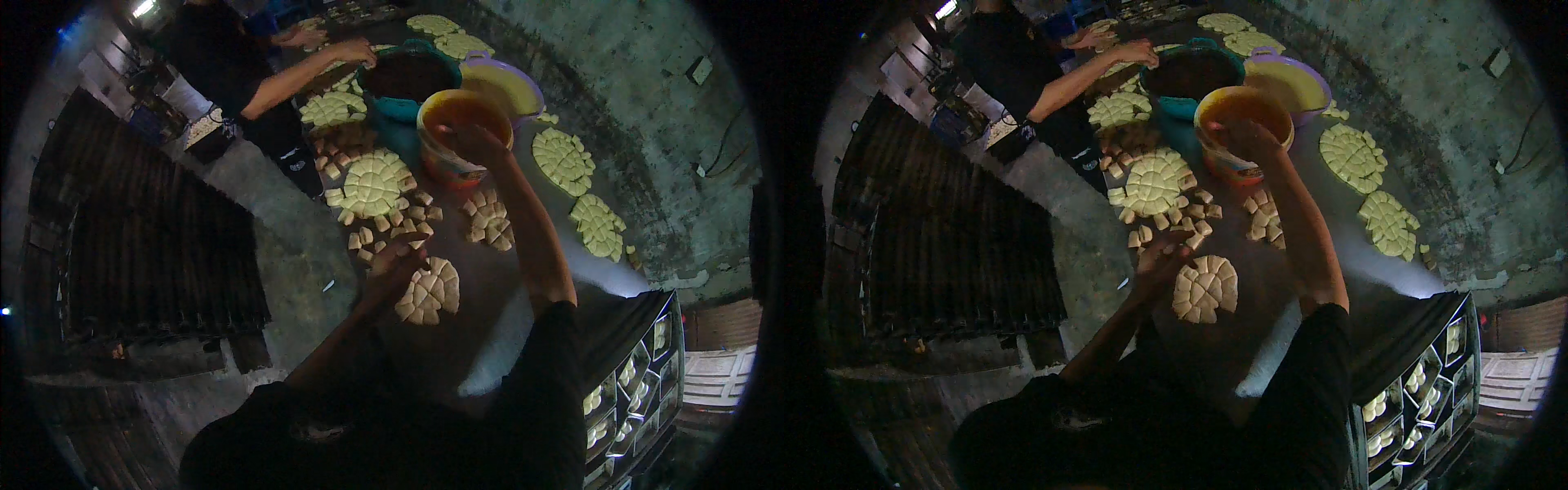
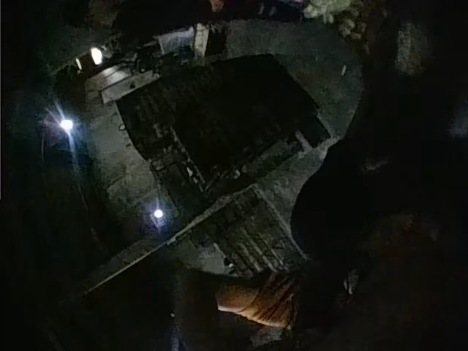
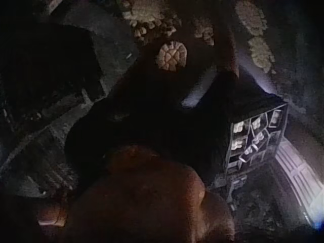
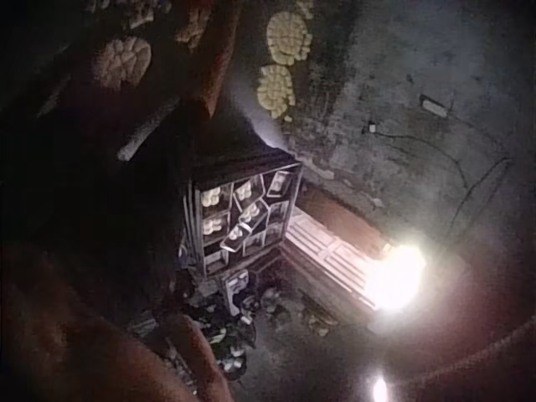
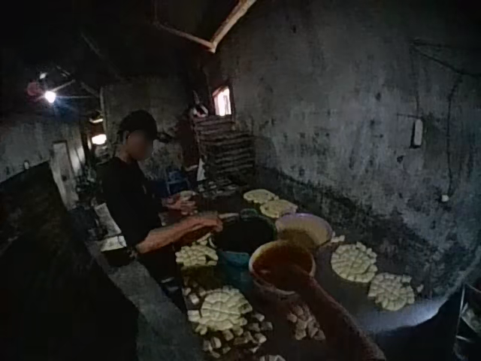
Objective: The person shapes portions of dough by hand at a table and places them into metal baking tins.
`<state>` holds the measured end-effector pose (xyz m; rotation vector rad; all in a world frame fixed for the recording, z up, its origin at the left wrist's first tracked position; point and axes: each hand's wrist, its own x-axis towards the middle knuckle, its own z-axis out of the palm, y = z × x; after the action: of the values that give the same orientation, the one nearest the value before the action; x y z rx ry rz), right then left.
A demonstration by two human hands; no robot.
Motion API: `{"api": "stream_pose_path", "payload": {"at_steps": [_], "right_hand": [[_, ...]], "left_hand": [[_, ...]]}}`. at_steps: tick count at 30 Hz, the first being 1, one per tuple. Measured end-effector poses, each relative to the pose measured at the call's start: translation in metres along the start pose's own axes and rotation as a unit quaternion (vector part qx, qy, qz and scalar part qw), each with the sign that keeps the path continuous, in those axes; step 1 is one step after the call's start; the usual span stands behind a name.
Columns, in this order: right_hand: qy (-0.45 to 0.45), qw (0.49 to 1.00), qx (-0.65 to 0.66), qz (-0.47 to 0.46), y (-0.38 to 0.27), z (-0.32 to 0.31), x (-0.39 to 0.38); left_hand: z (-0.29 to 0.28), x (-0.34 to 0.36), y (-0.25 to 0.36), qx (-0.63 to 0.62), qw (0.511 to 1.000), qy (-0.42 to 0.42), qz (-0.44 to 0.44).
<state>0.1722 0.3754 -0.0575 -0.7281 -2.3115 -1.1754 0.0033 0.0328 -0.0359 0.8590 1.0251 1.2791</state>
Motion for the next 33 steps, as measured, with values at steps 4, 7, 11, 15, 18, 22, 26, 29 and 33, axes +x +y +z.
{"api": "stream_pose_path", "payload": {"at_steps": [4, 7, 11, 15, 18, 22, 26, 29, 33], "right_hand": [[-0.049, 0.980, 0.190, 0.034, -0.006, -0.055, 0.037], [-0.112, 0.883, 0.435, 0.138, 0.018, -0.070, 0.035], [-0.070, 0.770, 0.587, 0.240, 0.008, -0.063, 0.029], [-0.160, 0.865, 0.428, 0.208, 0.005, -0.079, 0.020], [-0.033, 0.878, 0.425, 0.220, 0.014, -0.073, 0.013], [-0.146, 0.517, 0.684, 0.494, 0.011, -0.142, 0.023], [-0.064, 0.248, 0.841, 0.476, -0.043, -0.243, 0.011], [0.014, 0.202, 0.827, 0.525, -0.080, -0.335, 0.019], [0.063, 0.256, 0.801, 0.538, -0.092, -0.371, -0.013]], "left_hand": [[-0.025, -0.008, -0.007, 0.070, 0.995, 0.069, 0.025], [-0.012, -0.007, -0.007, 0.044, 0.997, 0.065, 0.025], [-0.010, -0.001, -0.006, 0.116, 0.993, 0.023, 0.028], [-0.007, -0.001, -0.015, 0.059, 0.998, 0.019, 0.030], [-0.009, 0.000, -0.021, 0.072, 0.997, -0.009, 0.029], [-0.010, -0.001, -0.020, -0.015, 1.000, 0.007, 0.008], [0.007, -0.020, 0.049, 0.015, 1.000, -0.002, 0.026], [0.020, -0.033, 0.061, -0.193, 0.979, -0.056, -0.027], [0.035, -0.046, 0.082, -0.291, 0.942, -0.122, -0.115]]}}
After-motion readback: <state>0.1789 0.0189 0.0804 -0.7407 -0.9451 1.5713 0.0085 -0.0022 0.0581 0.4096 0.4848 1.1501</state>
